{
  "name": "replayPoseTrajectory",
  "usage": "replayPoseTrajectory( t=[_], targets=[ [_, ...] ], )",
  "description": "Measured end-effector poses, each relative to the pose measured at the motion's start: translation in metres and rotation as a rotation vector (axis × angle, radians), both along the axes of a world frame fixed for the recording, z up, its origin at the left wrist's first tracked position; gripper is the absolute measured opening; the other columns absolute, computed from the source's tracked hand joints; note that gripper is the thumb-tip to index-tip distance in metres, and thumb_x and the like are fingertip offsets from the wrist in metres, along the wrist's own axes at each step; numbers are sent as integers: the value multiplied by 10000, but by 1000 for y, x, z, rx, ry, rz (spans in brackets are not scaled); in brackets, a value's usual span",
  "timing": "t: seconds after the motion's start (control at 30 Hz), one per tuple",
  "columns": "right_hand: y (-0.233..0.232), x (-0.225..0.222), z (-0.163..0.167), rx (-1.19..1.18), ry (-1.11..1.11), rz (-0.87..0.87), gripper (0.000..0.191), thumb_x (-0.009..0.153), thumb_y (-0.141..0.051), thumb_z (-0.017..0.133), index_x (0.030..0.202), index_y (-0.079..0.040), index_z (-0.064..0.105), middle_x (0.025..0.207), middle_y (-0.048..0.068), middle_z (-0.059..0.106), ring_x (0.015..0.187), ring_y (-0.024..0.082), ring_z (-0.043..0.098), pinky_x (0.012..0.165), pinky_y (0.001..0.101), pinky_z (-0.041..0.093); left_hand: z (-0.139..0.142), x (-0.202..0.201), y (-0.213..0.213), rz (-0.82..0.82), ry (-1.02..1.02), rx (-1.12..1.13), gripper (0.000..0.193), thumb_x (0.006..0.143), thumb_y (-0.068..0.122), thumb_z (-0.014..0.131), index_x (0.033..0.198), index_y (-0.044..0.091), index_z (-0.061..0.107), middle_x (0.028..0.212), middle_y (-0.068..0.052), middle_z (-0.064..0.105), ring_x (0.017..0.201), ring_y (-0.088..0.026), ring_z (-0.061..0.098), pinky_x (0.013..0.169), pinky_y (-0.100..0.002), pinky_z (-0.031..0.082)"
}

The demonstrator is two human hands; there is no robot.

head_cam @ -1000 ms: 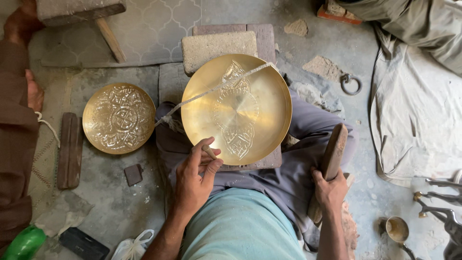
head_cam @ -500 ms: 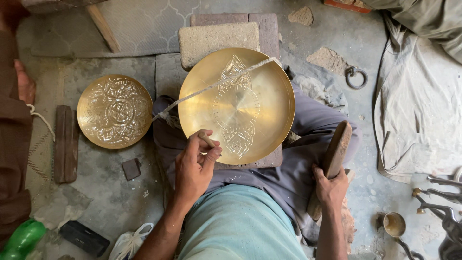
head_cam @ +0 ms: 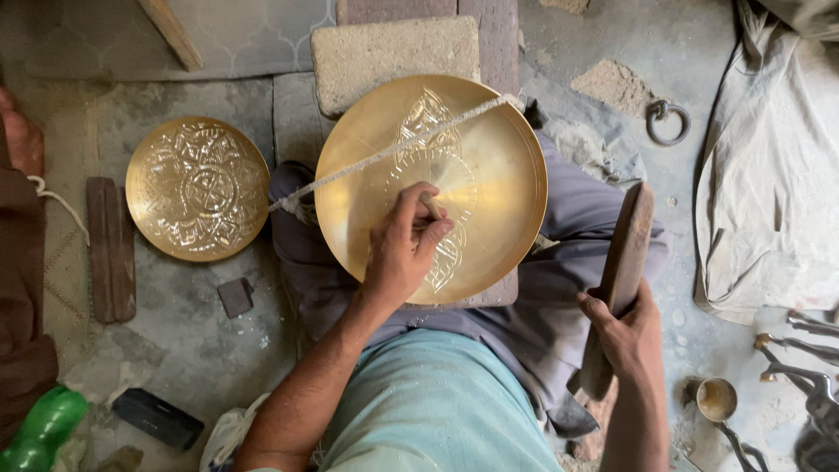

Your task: The person uses a hammer and a chisel to engrave a decorative pattern onto a brass plate. The plate is held steady on the lap while the person repeatedly strikes the chisel to create fine lines and shapes.

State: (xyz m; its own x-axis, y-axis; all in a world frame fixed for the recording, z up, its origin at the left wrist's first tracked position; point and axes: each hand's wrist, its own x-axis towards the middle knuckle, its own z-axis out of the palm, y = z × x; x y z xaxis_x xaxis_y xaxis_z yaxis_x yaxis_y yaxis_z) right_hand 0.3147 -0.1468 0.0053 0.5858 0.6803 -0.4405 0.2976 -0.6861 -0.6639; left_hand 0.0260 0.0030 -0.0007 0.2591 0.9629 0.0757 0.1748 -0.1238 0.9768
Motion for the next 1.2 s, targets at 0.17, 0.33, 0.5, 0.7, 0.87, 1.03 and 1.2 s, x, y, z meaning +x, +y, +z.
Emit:
replayPoseTrajectory(
  t=[0.17,0.33,0.5,0.7,0.87,1.03,1.2],
  targets=[
    [35,-6,53,133,-165,190,498,836,-205,751,1261,-21,568,1042,110,745,872,247,711,775,397,553,-9,15,14,-43,15,13,342,946,88,755,1246,46,596,864,-79,756,766,-138,762,650,-283,606],
    [77,-20,97,252,-748,537,527,902,-119,728,1402,-48,576,1150,189,681,990,384,661,832,490,522,-10,16,15,-75,12,130,293,964,99,753,1210,44,602,855,-78,735,768,-126,746,656,-297,585],
    [105,-35,126,404,-851,660,548,878,-34,676,1416,-49,573,1142,181,663,1044,374,661,919,477,496,-11,16,14,-47,95,155,255,966,136,753,1153,45,606,760,-85,661,641,-227,654,593,-387,507],
    [130,-42,136,404,-1115,948,504,843,37,649,1337,-47,593,1230,198,692,1053,331,696,963,443,524,-15,17,16,-73,143,158,227,989,181,743,1090,55,583,794,-80,672,713,-272,694,624,-410,516],
    [129,-35,131,419,-719,801,564,863,-10,616,1422,-38,543,1200,184,666,987,309,653,850,418,518,-15,16,16,-62,145,230,246,971,172,731,1125,49,584,786,-78,647,725,-278,679,643,-413,527],
    [128,-36,127,305,-1090,1023,525,880,-14,643,1395,-108,600,1109,130,713,917,268,663,851,422,507,-14,16,15,-72,167,229,211,980,172,746,1059,57,588,805,-78,652,715,-269,680,637,-414,516],
    [128,-41,131,192,-788,788,494,963,-2,609,1452,-49,568,1096,189,699,875,294,645,750,415,486,-14,15,16,-71,154,241,203,988,164,733,1066,70,571,797,-74,644,722,-274,668,644,-410,517]
  ],
)
